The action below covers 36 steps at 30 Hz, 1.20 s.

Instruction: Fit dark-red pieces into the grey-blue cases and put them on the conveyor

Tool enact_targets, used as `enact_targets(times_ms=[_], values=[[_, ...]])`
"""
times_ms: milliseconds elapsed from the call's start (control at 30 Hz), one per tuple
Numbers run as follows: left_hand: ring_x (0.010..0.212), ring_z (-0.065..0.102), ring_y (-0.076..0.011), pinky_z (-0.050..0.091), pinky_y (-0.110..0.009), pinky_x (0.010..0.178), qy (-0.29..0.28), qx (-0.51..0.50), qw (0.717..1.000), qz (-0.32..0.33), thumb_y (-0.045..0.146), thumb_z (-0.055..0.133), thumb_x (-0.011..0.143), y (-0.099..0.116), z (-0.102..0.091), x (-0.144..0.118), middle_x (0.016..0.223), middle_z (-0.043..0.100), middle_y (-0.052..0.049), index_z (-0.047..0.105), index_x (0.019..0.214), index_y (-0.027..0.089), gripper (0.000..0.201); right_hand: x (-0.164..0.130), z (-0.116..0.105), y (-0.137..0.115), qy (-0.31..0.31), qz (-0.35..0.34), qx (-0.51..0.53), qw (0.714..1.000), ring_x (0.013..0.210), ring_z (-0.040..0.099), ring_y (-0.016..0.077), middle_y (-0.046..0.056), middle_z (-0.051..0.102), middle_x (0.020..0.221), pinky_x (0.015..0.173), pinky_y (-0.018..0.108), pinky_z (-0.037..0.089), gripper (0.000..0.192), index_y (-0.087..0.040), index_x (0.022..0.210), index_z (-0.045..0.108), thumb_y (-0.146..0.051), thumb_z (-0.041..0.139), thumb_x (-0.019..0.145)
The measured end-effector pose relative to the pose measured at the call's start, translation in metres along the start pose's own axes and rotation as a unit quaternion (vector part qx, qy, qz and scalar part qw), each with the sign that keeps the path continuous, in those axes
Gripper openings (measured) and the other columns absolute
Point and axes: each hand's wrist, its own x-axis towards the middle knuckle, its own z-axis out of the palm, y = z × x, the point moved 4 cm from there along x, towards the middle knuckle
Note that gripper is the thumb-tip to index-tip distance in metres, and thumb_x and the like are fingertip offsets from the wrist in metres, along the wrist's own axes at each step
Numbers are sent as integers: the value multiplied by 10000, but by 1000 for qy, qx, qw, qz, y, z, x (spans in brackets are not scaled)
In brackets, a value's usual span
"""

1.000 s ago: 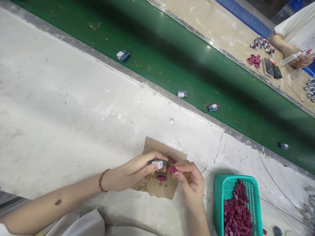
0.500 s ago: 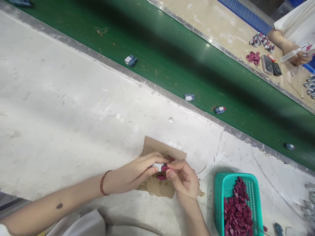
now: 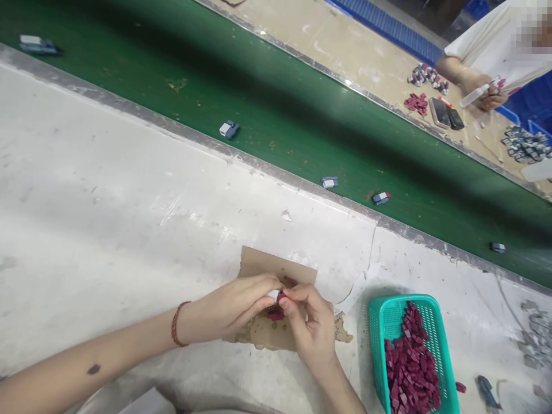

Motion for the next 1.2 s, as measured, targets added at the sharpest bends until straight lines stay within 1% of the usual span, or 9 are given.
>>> enact_targets(times_ms=[133, 267, 367, 533, 633, 767, 967, 1100, 1200], values=[[837, 637, -190, 493, -271, 730, -33, 43, 998, 28, 287, 258, 1034, 5, -4, 20, 936, 677, -76, 565, 999, 174, 329, 0, -12, -1, 43, 4, -21, 999, 581, 602, 117, -15, 668, 673, 548, 203, 479, 103, -197, 791, 658, -240, 613, 873], [1010, 615, -228, 475, -314, 863, -51, 99, 992, 53, 335, 347, 1012, -3, -25, 65, 1113, 678, -86, 595, 1152, 189, 320, -12, -40, -3, 97, 10, -87, 991, 659, 627, 137, -6, 684, 742, 612, 233, 498, 191, -198, 1043, 680, -228, 573, 887], [1054, 576, -260, 441, -375, 945, 43, 140, 989, 21, 374, 426, 967, -24, -60, 108, 1160, 651, -89, 598, 1176, 163, 343, -36, -84, -6, 172, 22, -211, 962, 727, 637, 166, 29, 699, 829, 659, 270, 500, 178, -203, 1011, 681, -234, 545, 901], [1181, 448, -309, 282, -476, 1089, 187, 176, 966, -27, 271, 483, 924, -55, -102, 160, 1189, 615, -65, 582, 1200, 138, 322, -80, -170, 8, 233, 109, -444, 858, 928, 610, 271, 102, 675, 978, 777, 391, 475, 219, -207, 960, 665, -301, 474, 906], [1267, 355, -307, 187, -482, 1137, 180, 200, 963, -9, 243, 489, 927, -53, -95, 181, 1265, 571, -69, 548, 1238, 107, 344, -93, -194, 28, 202, 145, -536, 807, 888, 597, 295, 114, 678, 925, 778, 423, 463, 202, -209, 910, 666, -275, 481, 867], [1217, 400, -283, 246, -417, 1110, 118, 241, 963, 23, 290, 552, 919, -40, -61, 208, 1278, 564, -98, 527, 1297, 102, 423, -93, -194, 41, 181, 150, -589, 773, 871, 583, 315, 132, 679, 885, 736, 428, 466, 186, -198, 905, 644, -228, 468, 852], [1105, 465, -346, 344, -470, 979, 72, 280, 957, 21, 228, 552, 897, -35, -26, 247, 1158, 566, -173, 616, 1170, 102, 308, -88, -187, 38, 187, 139, -522, 821, 891, 601, 299, 127, 689, 914, 791, 445, 480, 243, -177, 970, 663, -240, 460, 852], [1115, 465, -347, 382, -453, 939, 50, 265, 962, 31, 208, 609, 859, -27, -7, 254, 1186, 541, -165, 587, 1228, 145, 375, -90, -188, 32, 250, 151, -326, 899, 819, 643, 258, 109, 720, 936, 761, 421, 521, 294, -173, 1017, 703, -370, 590, 831], [1120, 476, -333, 427, -420, 885, 51, 230, 972, 22, 128, 539, 882, -20, 10, 259, 1191, 534, -171, 625, 1135, 140, 267, -88, -180, 26, 306, 166, -147, 926, 782, 669, 234, 89, 740, 917, 715, 378, 544, 301, -187, 957, 732, -412, 702, 760]])
